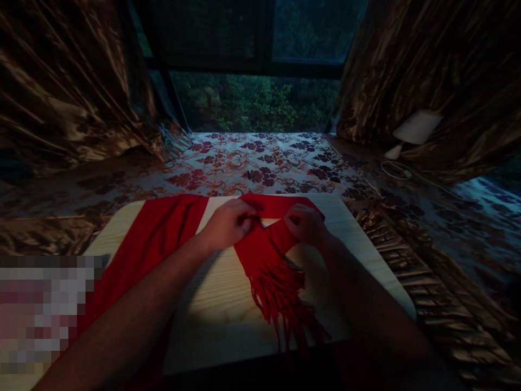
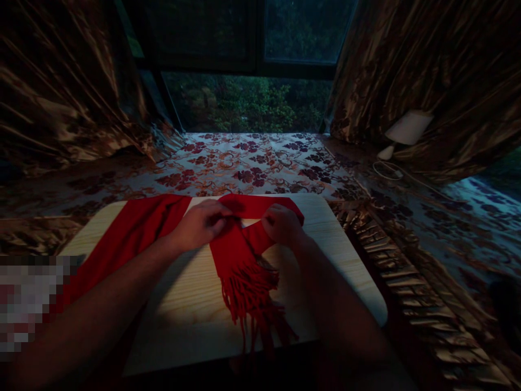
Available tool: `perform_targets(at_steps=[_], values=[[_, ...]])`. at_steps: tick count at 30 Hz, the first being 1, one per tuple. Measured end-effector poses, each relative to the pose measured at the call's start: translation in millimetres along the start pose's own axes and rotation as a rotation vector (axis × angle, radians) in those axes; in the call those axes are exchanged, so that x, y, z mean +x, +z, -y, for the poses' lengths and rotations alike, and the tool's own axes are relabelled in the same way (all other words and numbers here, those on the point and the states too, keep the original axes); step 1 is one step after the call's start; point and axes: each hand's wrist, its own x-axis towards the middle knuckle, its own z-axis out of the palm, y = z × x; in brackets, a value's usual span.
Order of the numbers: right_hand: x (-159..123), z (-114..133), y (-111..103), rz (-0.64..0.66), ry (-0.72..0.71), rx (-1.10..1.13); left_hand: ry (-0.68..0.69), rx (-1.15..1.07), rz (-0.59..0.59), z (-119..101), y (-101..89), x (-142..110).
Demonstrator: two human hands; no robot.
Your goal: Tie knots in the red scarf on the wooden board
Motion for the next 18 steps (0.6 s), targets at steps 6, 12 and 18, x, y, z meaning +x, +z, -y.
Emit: perform_targets(at_steps=[6,12,18], values=[[-3.8,24.6,3.7,0.506,0.207,0.489,-0.044,-0.384,0.123,5.0,28.7,-21.7],[-7.2,42.9,-6.2,0.8,0.166,0.95,-0.219,-0.524,0.171,18.8,35.1,-12.1],[-8.0,54.9,-5.7,1.151,0.009,0.987,-0.206,-0.576,0.197,15.4,27.7,-12.3]])
